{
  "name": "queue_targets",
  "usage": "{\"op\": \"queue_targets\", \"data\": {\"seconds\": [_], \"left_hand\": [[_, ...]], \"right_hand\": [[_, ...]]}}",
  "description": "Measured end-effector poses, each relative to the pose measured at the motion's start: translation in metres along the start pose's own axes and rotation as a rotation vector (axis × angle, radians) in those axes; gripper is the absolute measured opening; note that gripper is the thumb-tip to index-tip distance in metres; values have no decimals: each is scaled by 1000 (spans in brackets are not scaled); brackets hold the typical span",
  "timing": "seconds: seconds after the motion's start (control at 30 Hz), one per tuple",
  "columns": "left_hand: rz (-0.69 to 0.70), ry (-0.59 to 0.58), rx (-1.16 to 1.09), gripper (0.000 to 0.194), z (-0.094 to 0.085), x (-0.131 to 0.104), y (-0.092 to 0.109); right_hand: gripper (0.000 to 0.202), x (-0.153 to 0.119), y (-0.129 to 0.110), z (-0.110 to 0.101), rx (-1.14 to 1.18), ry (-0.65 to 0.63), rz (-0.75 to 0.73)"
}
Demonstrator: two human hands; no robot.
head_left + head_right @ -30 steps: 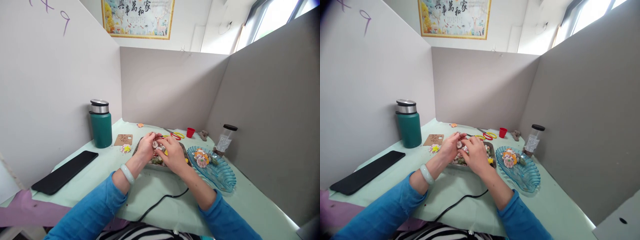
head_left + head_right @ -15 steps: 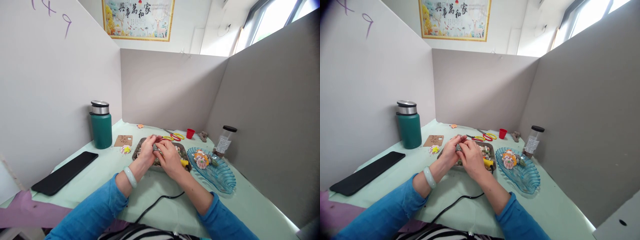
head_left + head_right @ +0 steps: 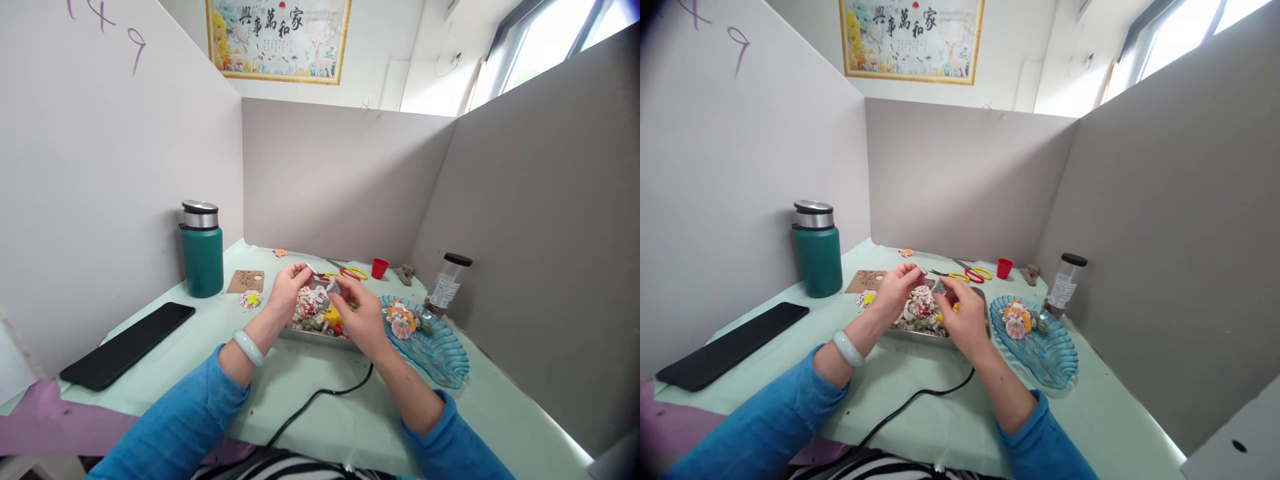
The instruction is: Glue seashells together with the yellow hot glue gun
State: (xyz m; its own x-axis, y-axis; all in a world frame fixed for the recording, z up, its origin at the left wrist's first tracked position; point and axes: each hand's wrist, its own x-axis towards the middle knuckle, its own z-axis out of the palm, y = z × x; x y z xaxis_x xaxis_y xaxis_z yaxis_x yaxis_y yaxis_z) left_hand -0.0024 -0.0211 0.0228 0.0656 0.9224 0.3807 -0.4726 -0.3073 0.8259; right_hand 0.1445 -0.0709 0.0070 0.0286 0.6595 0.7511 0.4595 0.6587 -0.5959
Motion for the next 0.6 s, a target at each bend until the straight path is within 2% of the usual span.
{"op": "queue_targets", "data": {"seconds": [0.07,0.13,0.23,0.33,0.47,0.6], "left_hand": [[51,14,129,15,-3,2,0],[76,10,230,13,-2,0,0],[106,-19,350,8,1,-5,0],[156,-47,458,6,3,-9,-1],[220,-22,566,6,3,-11,-2],[245,-27,581,4,5,-13,-1]], "right_hand": [[30,6,7,-5,97,20,150],[30,11,15,-8,244,-52,288],[31,14,24,-9,472,-131,395],[36,13,28,-8,580,-172,437],[38,12,28,-7,545,-192,428],[38,11,27,-4,508,-171,417]]}}
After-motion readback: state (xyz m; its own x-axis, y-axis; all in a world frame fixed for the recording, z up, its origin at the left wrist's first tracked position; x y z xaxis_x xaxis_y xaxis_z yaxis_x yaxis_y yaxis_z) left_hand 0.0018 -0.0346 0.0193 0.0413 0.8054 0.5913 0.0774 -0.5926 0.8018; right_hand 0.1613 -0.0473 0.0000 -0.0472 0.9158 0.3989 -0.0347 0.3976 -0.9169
